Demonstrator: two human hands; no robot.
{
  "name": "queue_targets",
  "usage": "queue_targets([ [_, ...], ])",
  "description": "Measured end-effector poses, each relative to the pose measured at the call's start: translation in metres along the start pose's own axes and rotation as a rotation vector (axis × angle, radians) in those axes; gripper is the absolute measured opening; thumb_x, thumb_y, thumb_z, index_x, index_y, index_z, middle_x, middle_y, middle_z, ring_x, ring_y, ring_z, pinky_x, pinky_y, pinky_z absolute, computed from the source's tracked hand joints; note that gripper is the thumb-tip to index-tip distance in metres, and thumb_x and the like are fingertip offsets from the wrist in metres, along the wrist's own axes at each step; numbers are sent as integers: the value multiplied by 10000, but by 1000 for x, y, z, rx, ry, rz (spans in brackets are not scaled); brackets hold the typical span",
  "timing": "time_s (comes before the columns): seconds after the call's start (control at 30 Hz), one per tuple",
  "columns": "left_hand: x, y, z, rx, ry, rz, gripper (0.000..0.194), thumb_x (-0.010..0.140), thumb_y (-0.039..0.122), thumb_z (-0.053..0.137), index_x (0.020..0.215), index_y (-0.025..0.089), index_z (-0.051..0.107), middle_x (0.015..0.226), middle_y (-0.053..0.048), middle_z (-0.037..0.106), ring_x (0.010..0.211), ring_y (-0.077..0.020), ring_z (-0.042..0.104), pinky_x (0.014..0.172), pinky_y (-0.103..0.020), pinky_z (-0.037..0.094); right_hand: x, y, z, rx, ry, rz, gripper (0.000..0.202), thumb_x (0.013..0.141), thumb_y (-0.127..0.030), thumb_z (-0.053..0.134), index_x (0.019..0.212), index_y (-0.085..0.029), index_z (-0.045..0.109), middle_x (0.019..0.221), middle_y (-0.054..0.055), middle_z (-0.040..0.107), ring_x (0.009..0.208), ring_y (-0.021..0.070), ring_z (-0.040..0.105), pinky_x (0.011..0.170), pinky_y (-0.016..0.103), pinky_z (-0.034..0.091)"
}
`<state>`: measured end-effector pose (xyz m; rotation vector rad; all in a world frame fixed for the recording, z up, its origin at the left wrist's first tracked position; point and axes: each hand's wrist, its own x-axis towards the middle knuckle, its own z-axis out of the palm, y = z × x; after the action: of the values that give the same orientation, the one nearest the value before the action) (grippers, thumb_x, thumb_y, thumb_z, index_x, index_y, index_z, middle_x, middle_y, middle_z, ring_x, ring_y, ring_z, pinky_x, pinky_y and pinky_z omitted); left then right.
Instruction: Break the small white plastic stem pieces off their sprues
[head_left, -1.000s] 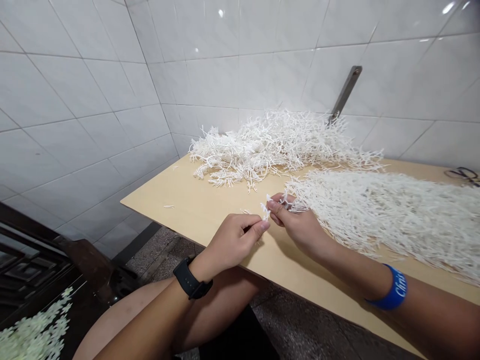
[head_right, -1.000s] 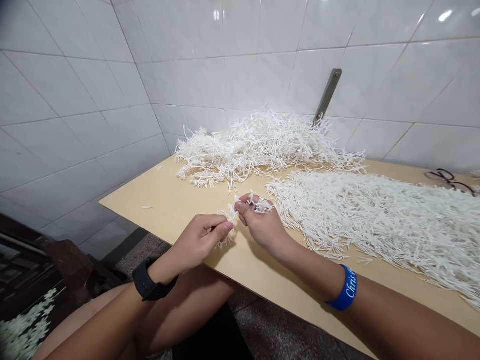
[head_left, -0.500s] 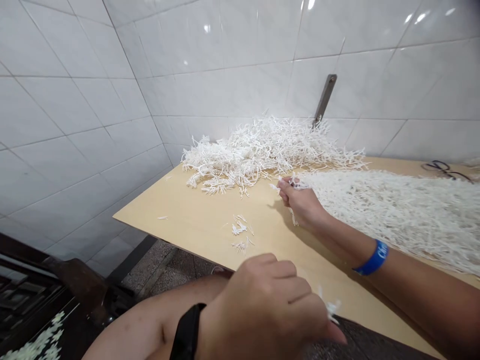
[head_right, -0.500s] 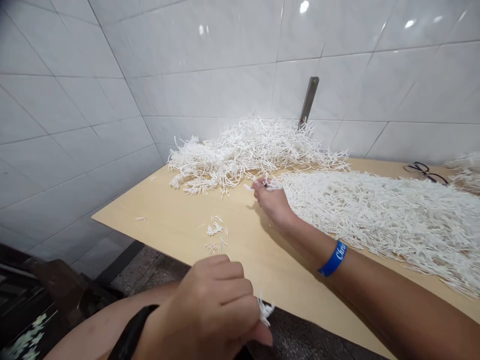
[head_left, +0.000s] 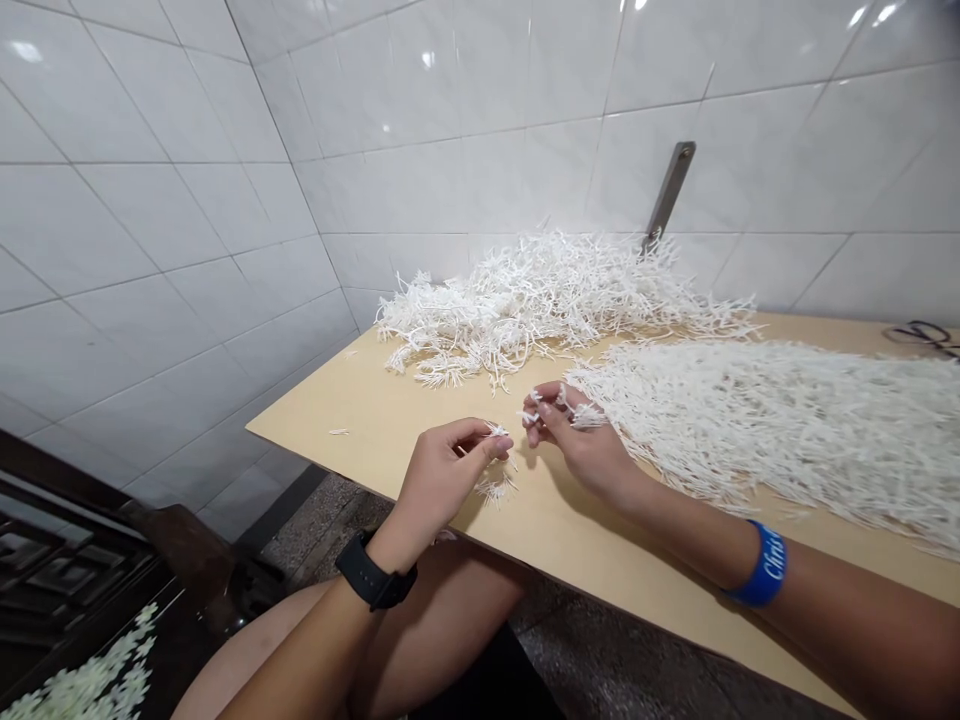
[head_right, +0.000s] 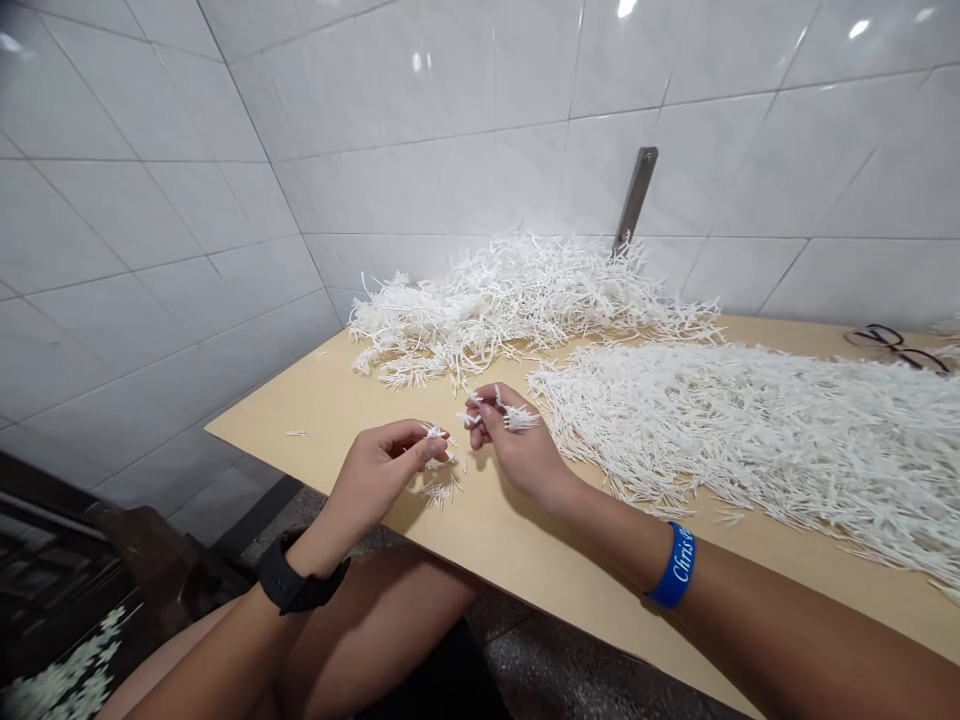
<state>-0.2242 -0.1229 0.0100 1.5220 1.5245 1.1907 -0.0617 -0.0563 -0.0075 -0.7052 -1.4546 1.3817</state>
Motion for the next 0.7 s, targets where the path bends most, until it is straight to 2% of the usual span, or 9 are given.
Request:
queue_targets([
  [0.1, 0, -4, -1, -8, -9, 5, 267, 777, 394, 667, 695, 141, 693, 670, -16, 674, 627, -135, 559, 587, -224, 413, -5, -6, 4, -66, -90, 66, 186, 817, -350, 564, 936, -206, 564, 598, -61, 452, 492, 101, 426, 486, 257, 371],
  [0.2, 1, -7, -2, 8, -37, 19, 322, 807, 425, 634, 658, 144, 685, 642, -13, 672, 618, -135, 567, 604, -229, 421, -8, -10, 4, -144, -130, 117, 143, 813, -303, 520, 835, -185, 597, 551, -66, 376, 473, 93, 351, 464, 251, 303],
  [0.4, 1, -10, -1, 4, -93, 47, 365, 839, 436, 596, 639, 143, 678, 634, -8, 674, 623, -131, 567, 616, -227, 412, -6, -12, 5, -177, -195, 165, 286, 806, -452, 611, 866, -172, 600, 604, -50, 470, 485, 82, 370, 451, 242, 277],
  [0.53, 1, -12, -2, 53, -130, 75, 371, 856, 442, 575, 657, 146, 678, 654, -6, 678, 635, -127, 558, 626, -227, 406, -3, -12, 5, -139, -182, 244, 369, 758, -519, 655, 862, -171, 593, 554, -68, 437, 475, 81, 369, 456, 238, 297],
  [0.63, 1, -14, -4, 128, -122, 86, 333, 856, 444, 577, 745, 153, 696, 702, -13, 684, 657, -134, 560, 623, -235, 413, -2, -15, 4, -114, -241, 295, 399, 726, -549, 678, 790, -170, 573, 544, -70, 429, 476, 79, 369, 459, 236, 303],
  [0.7, 1, -15, -4, 167, -65, 119, 276, 823, 413, 632, 948, 176, 699, 883, -30, 710, 731, -146, 580, 642, -240, 435, -3, -17, 5, -111, -277, 279, 402, 716, -544, 695, 763, -169, 559, 565, -66, 437, 482, 74, 369, 458, 231, 293],
])
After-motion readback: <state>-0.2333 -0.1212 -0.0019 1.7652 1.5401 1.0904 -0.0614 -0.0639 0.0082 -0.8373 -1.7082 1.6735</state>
